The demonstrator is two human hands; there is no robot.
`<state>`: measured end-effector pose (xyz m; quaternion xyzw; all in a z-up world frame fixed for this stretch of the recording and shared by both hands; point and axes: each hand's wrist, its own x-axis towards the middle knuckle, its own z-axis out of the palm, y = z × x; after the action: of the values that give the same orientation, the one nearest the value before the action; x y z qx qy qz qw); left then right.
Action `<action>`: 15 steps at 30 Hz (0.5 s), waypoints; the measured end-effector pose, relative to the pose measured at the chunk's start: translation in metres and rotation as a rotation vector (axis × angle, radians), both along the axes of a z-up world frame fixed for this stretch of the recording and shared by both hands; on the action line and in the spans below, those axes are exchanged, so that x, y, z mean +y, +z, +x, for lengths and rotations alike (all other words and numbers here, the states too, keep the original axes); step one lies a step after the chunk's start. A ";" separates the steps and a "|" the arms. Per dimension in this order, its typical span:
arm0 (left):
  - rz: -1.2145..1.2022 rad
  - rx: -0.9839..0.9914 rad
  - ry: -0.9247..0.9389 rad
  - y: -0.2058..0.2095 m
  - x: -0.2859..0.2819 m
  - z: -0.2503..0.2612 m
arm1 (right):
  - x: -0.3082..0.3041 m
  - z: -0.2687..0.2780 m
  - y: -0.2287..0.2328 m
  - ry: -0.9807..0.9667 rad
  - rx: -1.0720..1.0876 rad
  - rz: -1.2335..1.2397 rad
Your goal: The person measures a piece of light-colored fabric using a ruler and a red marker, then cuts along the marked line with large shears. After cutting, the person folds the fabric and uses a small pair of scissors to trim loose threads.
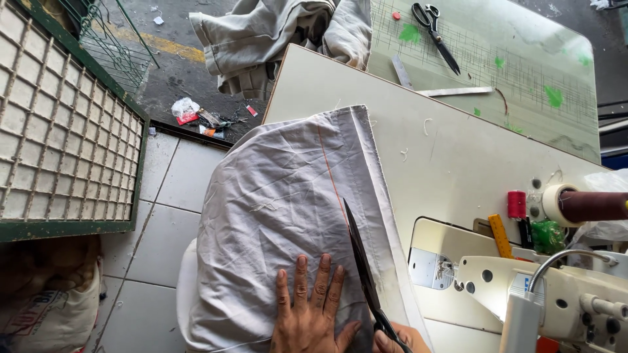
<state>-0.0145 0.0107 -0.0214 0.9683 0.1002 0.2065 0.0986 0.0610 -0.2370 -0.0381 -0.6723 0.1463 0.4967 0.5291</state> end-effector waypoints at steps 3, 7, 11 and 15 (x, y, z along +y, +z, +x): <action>0.012 0.004 0.009 -0.002 -0.001 0.000 | 0.023 0.008 0.015 0.024 0.000 0.026; 0.030 -0.032 0.024 -0.004 -0.001 0.001 | 0.036 0.010 0.019 -0.035 0.006 0.080; 0.027 -0.047 0.035 -0.007 -0.003 0.002 | 0.032 0.015 0.016 0.054 -0.044 -0.047; 0.027 -0.043 0.025 -0.007 -0.002 0.002 | 0.032 0.012 0.016 0.018 -0.046 -0.023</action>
<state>-0.0125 0.0086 -0.0285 0.9635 0.1074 0.2300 0.0851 0.0729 -0.2048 -0.0224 -0.6907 0.1339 0.4842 0.5201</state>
